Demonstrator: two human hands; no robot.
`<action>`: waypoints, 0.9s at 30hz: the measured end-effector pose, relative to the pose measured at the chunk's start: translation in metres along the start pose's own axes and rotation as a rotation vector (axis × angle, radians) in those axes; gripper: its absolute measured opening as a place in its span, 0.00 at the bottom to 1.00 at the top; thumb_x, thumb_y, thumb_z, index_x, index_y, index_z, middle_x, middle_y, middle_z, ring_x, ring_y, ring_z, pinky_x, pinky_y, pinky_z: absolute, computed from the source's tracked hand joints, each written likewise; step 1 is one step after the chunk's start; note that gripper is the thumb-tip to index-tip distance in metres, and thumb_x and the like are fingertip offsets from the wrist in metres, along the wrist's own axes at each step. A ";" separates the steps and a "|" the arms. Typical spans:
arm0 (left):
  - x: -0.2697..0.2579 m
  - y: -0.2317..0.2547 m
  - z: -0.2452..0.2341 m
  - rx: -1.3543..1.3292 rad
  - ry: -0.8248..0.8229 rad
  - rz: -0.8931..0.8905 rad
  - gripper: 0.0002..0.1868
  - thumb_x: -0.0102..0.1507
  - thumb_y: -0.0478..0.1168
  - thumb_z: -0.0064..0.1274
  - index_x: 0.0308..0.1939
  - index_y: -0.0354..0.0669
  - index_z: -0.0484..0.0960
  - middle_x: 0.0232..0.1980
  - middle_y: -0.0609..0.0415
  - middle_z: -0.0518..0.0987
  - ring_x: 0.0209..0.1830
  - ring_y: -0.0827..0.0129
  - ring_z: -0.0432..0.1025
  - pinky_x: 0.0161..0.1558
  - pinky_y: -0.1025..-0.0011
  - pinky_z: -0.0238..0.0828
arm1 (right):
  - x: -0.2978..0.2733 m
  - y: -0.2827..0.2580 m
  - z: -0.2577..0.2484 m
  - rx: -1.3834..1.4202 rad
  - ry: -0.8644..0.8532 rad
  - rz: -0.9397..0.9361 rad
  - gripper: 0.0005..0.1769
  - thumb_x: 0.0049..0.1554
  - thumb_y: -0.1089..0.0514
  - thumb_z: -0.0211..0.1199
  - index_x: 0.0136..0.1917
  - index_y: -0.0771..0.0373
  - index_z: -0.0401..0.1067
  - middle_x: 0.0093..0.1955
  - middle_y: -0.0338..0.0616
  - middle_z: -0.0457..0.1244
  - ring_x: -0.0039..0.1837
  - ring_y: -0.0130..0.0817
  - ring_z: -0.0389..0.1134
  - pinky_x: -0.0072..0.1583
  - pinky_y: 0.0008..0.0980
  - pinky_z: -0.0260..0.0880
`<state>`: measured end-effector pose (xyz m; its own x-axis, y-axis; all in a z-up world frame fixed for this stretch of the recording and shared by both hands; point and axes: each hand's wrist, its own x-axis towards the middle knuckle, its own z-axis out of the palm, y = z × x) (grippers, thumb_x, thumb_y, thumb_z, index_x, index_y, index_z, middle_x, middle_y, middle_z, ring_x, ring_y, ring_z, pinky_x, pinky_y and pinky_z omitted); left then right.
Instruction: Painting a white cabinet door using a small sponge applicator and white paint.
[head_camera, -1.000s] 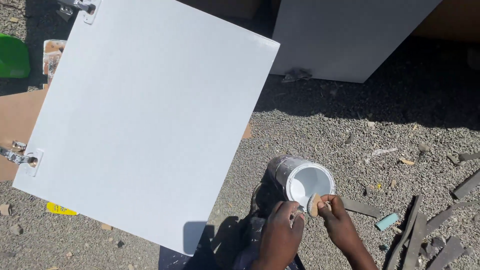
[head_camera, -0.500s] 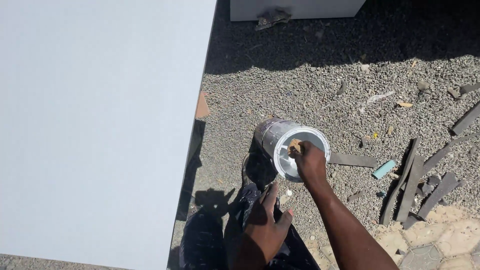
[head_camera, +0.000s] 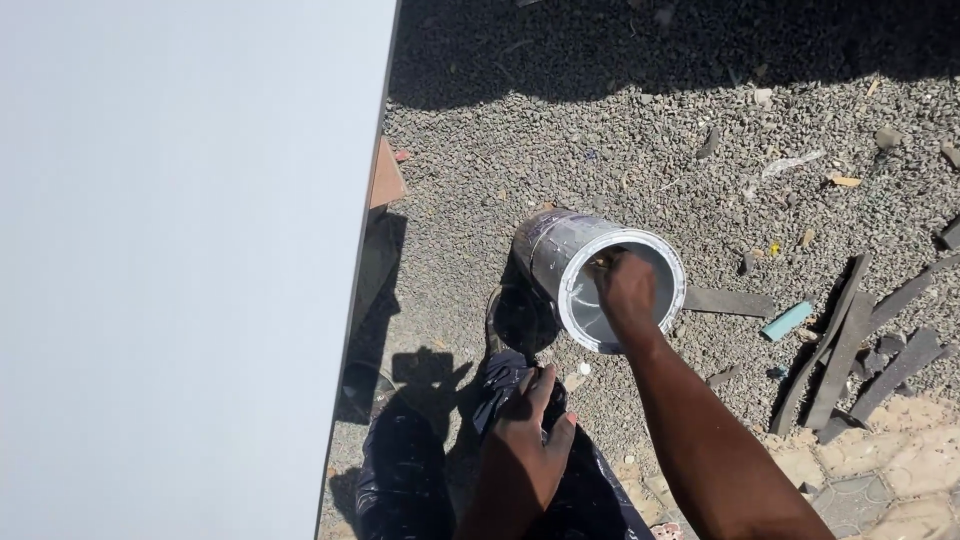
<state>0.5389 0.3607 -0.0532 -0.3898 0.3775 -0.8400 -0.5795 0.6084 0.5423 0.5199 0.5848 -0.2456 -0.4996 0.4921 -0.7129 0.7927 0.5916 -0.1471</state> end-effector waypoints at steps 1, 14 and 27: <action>-0.001 0.000 -0.001 -0.010 0.012 -0.015 0.35 0.66 0.40 0.52 0.77 0.44 0.59 0.78 0.38 0.59 0.77 0.45 0.58 0.71 0.52 0.61 | 0.001 0.005 0.003 -0.008 0.030 -0.054 0.12 0.60 0.59 0.66 0.52 0.71 0.79 0.45 0.58 0.72 0.34 0.43 0.71 0.38 0.40 0.70; -0.003 -0.011 0.002 -0.068 0.087 -0.014 0.34 0.65 0.41 0.53 0.74 0.38 0.62 0.71 0.40 0.72 0.67 0.51 0.73 0.65 0.59 0.72 | -0.009 -0.008 -0.035 0.543 -0.177 0.317 0.17 0.63 0.55 0.54 0.42 0.67 0.78 0.36 0.48 0.66 0.34 0.33 0.58 0.37 0.32 0.51; 0.075 -0.007 0.051 -1.252 0.118 -0.386 0.37 0.66 0.60 0.39 0.73 0.41 0.71 0.78 0.53 0.70 0.81 0.68 0.59 0.81 0.64 0.40 | -0.034 -0.006 -0.066 0.506 -0.479 0.327 0.28 0.60 0.60 0.60 0.72 0.70 0.66 0.42 0.48 0.64 0.43 0.37 0.64 0.46 0.34 0.68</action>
<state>0.5503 0.4206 -0.1211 -0.0740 0.2245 -0.9717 -0.9087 -0.4166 -0.0270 0.5087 0.6069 -0.1751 -0.0978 0.1929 -0.9763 0.9949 0.0427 -0.0912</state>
